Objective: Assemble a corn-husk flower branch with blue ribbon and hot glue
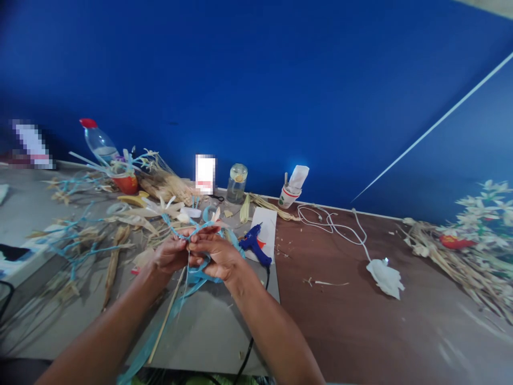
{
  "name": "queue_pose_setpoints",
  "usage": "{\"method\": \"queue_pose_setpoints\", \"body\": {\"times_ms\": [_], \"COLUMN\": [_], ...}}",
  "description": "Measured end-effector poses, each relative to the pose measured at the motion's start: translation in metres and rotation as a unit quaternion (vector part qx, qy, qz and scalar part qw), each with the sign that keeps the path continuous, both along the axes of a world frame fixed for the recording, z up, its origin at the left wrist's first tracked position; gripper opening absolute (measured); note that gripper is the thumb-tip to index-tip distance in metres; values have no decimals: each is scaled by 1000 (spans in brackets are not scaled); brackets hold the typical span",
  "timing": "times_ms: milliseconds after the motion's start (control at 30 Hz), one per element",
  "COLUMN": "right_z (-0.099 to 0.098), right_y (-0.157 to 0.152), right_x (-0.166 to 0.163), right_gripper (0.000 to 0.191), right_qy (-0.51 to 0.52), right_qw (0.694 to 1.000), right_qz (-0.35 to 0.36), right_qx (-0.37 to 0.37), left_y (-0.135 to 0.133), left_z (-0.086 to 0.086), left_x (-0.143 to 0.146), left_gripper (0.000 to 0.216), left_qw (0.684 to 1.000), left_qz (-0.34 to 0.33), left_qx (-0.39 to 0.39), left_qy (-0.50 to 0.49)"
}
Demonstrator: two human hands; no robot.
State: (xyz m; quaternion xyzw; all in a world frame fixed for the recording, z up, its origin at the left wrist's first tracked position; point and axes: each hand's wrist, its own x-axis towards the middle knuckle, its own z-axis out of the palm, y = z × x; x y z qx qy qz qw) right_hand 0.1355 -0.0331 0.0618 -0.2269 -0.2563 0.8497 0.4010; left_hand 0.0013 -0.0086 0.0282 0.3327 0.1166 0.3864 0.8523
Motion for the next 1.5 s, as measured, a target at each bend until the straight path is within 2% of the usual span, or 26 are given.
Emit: {"method": "queue_pose_setpoints", "body": {"times_ms": [267,400,600,733,833,900,967,1133,1267,1333,1367,1400,1433,1467,1500], "right_z": [1,-2,-2,-1,1,4,9,14,5,-2,-4,-6,-7,-7,-6], "right_y": [-2,-1,0,0,0,-2,-5,-13,-15,-14,-12,-11,-9,-7,-5], "right_x": [2,2,-2,-1,3,6,7,6,2,2,2,2,3,4,6], "right_gripper": [29,28,27,28,23,18,11,11,13,15,15,15,15,14,13], "right_qy": [6,-7,-58,-152,-223,-290,-377,-571,-659,-690,-697,-699,-694,-681,-660], "right_qw": [999,999,998,983,961,932,881,697,536,471,455,453,465,492,535], "right_qz": [39,30,-24,-92,-130,-155,-188,-257,-296,-302,-302,-303,-308,-315,-321], "right_qx": [37,28,5,48,102,150,215,349,436,460,464,463,457,442,419], "left_y": [2,2,0,3,5,6,6,1,-6,-8,-9,-10,-11,-11,-11], "left_z": [-13,-13,-8,-9,-7,-4,0,11,19,20,20,19,18,17,16], "left_x": [-4,-3,-2,-1,1,3,5,11,21,26,28,29,30,29,28], "left_gripper": [19,22,24,21,20,17,16,16,11,13,13,13,12,12,13], "left_qw": [1000,1000,1000,997,995,994,993,987,974,959,950,944,942,945,950], "left_qz": [11,2,15,64,71,85,106,138,204,253,279,296,300,291,271], "left_qx": [-16,1,2,31,57,55,39,18,26,31,26,16,-1,-24,-51], "left_qy": [-7,-7,7,26,37,39,43,76,98,124,136,145,149,150,146]}}
